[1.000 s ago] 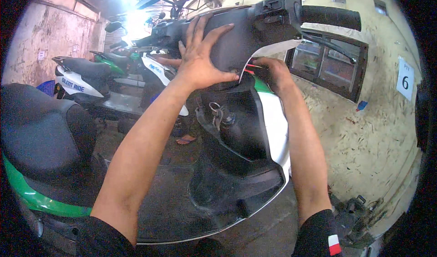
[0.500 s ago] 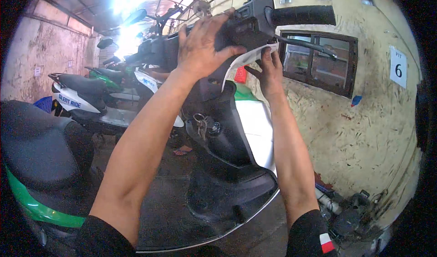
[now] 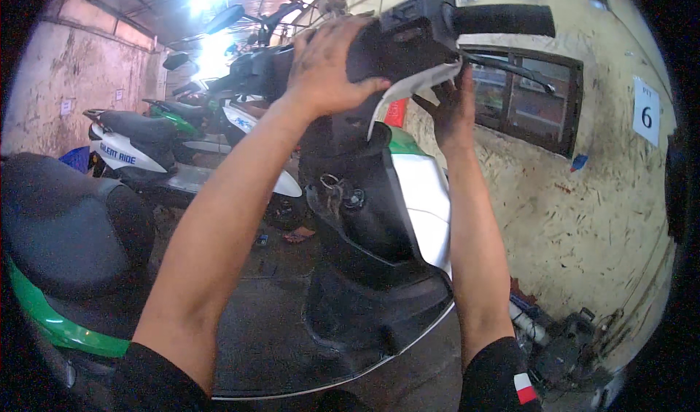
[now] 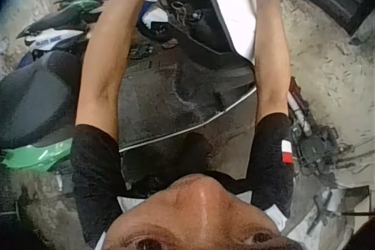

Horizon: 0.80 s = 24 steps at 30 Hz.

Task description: The person removes the front headlight and handle fairing of a motorcycle by hand and then uses a screwdriver to loosen screws on the dashboard area.

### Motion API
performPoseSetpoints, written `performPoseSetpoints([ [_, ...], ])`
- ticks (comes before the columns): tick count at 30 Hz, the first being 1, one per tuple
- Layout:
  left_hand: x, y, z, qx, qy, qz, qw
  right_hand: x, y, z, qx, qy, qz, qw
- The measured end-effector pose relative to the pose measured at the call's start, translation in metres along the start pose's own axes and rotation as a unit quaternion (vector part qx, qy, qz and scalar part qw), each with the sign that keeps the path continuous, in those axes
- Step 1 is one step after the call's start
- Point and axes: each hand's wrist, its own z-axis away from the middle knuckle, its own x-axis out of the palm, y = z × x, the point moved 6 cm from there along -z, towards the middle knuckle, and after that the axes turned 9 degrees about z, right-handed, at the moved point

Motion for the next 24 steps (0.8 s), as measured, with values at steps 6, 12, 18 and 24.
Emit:
performPoseSetpoints([
  [6,-0.004,0.004,0.006,-0.011,0.049,0.040,0.998,0.021,-0.013,-0.001,0.085,0.031,0.023,0.996],
  [12,0.002,0.003,0.005,0.001,0.070,0.058,0.996,0.004,-0.004,-0.016,0.105,-0.007,0.006,0.994],
  [18,0.004,0.006,0.004,0.007,0.087,0.059,0.994,0.006,-0.015,-0.008,0.052,0.017,0.073,0.996],
  [24,0.002,0.006,0.004,-0.006,0.101,0.065,0.993,0.009,-0.020,-0.002,0.057,0.014,0.066,0.996],
])
